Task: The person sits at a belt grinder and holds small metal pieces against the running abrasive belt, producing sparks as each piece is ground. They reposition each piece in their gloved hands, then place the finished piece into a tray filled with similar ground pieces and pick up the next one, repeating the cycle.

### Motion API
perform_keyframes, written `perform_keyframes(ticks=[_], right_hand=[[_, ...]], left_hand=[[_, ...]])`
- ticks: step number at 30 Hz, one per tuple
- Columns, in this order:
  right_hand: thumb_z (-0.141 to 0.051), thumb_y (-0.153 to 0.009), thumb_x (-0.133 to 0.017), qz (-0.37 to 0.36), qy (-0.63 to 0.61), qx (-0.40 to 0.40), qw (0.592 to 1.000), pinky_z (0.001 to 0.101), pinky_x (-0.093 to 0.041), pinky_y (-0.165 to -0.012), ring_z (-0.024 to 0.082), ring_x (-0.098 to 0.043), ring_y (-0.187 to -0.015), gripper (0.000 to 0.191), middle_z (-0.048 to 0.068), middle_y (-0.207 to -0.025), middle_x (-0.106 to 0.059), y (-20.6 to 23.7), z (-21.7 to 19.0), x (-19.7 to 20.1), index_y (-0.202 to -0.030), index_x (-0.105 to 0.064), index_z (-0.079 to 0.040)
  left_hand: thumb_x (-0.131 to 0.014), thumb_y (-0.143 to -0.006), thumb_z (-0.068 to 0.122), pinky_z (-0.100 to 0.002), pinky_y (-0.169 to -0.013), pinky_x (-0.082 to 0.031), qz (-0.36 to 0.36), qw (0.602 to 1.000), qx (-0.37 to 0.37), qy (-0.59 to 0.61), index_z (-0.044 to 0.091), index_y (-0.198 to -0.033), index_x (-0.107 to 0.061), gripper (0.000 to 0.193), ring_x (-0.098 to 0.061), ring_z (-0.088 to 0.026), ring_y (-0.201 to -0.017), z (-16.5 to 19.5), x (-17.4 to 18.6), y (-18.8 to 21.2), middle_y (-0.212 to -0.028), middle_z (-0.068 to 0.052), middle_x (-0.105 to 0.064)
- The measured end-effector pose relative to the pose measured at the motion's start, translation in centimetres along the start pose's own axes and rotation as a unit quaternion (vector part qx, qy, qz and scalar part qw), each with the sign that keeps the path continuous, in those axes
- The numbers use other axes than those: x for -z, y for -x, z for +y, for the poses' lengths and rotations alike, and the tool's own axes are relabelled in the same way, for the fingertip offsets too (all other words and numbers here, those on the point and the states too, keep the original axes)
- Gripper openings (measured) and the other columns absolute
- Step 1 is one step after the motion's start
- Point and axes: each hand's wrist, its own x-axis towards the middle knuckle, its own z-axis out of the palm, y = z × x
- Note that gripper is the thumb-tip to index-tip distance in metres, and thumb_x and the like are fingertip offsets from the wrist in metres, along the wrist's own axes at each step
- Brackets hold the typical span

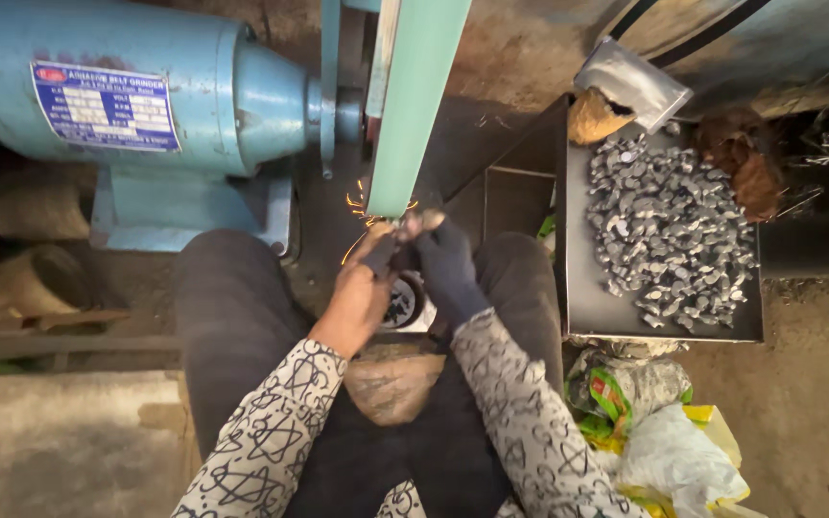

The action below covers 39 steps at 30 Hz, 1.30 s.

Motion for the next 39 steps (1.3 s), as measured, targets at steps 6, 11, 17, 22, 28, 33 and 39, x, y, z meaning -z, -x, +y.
perform_keyframes(ticks=[6, 11, 17, 22, 28, 33, 39], right_hand=[[-0.017, -0.103, -0.058, -0.007, -0.150, -0.121, 0.981, 0.0296, -0.055, -0.069, 0.011, -0.062, -0.075, 0.015, 0.001, -0.085, -0.064, -0.8, -0.8, 1.1, -0.102, -0.065, -0.004], [-0.015, -0.100, -0.063, -0.017, 0.220, 0.131, 0.967, 0.0303, -0.056, -0.075, 0.014, -0.071, -0.084, 0.016, 0.005, -0.090, -0.073, 3.2, -1.2, 1.7, -0.103, -0.069, -0.001], [-0.011, -0.101, -0.058, -0.094, 0.122, -0.002, 0.988, 0.0297, -0.058, -0.070, 0.014, -0.071, -0.077, 0.018, 0.007, -0.085, -0.076, 2.5, -0.6, 0.7, -0.100, -0.071, 0.002], [-0.015, -0.099, -0.061, -0.072, 0.033, -0.166, 0.983, 0.0395, -0.060, -0.063, 0.023, -0.072, -0.065, 0.022, 0.013, -0.077, -0.072, 0.6, 0.2, -0.2, -0.097, -0.069, 0.005], [-0.021, -0.097, -0.065, -0.086, 0.348, 0.205, 0.911, 0.0435, -0.058, -0.078, 0.032, -0.073, -0.088, 0.021, 0.018, -0.094, -0.073, 2.3, -1.7, 1.0, -0.109, -0.068, -0.004], [-0.030, -0.087, -0.073, -0.004, 0.492, 0.086, 0.867, 0.0445, -0.056, -0.083, 0.032, -0.072, -0.094, 0.042, 0.017, -0.101, -0.071, 2.6, -5.6, 9.5, -0.120, -0.064, -0.006], [-0.014, -0.083, -0.073, 0.276, 0.626, -0.002, 0.730, 0.0503, -0.054, -0.081, 0.043, -0.066, -0.096, 0.030, 0.023, -0.108, -0.067, 1.7, -5.3, 24.0, -0.110, -0.068, -0.002]], left_hand=[[-0.050, -0.108, 0.015, -0.026, -0.098, -0.037, -0.100, 0.980, -0.036, -0.169, 0.009, -0.146, -0.058, 0.038, -0.048, -0.008, -0.120, 0.1, -0.6, 1.5, -0.133, 0.006, -0.059], [-0.052, -0.092, 0.006, -0.023, -0.086, -0.047, -0.028, 0.983, -0.007, -0.182, 0.016, -0.142, -0.057, 0.050, -0.059, -0.008, -0.109, -0.4, 0.1, 1.8, -0.128, 0.003, -0.062], [-0.066, -0.102, 0.014, -0.025, -0.075, -0.046, -0.021, 0.963, -0.086, -0.254, 0.003, -0.121, -0.070, 0.023, -0.061, -0.010, -0.090, 0.4, 1.5, 0.5, -0.104, -0.002, -0.067], [-0.066, -0.098, 0.012, -0.027, -0.075, -0.052, 0.053, 0.951, -0.097, -0.289, 0.003, -0.112, -0.075, 0.019, -0.065, -0.011, -0.086, 1.0, 1.2, -1.2, -0.098, -0.002, -0.073], [-0.061, -0.090, -0.001, -0.027, -0.093, -0.055, -0.061, 0.895, -0.170, -0.408, 0.003, -0.124, -0.070, 0.035, -0.068, -0.011, -0.104, 1.1, 2.8, -0.6, -0.114, -0.004, -0.073], [-0.061, -0.075, -0.004, -0.036, -0.097, -0.052, -0.130, 0.764, -0.172, -0.608, 0.001, -0.131, -0.064, 0.056, -0.069, -0.027, -0.114, 0.0, 4.1, 0.5, -0.121, -0.015, -0.073], [-0.066, -0.072, 0.001, -0.046, -0.099, -0.047, -0.173, 0.646, -0.106, -0.736, 0.005, -0.136, -0.057, 0.065, -0.059, -0.044, -0.120, -2.3, 4.8, 0.3, -0.127, -0.025, -0.065]])
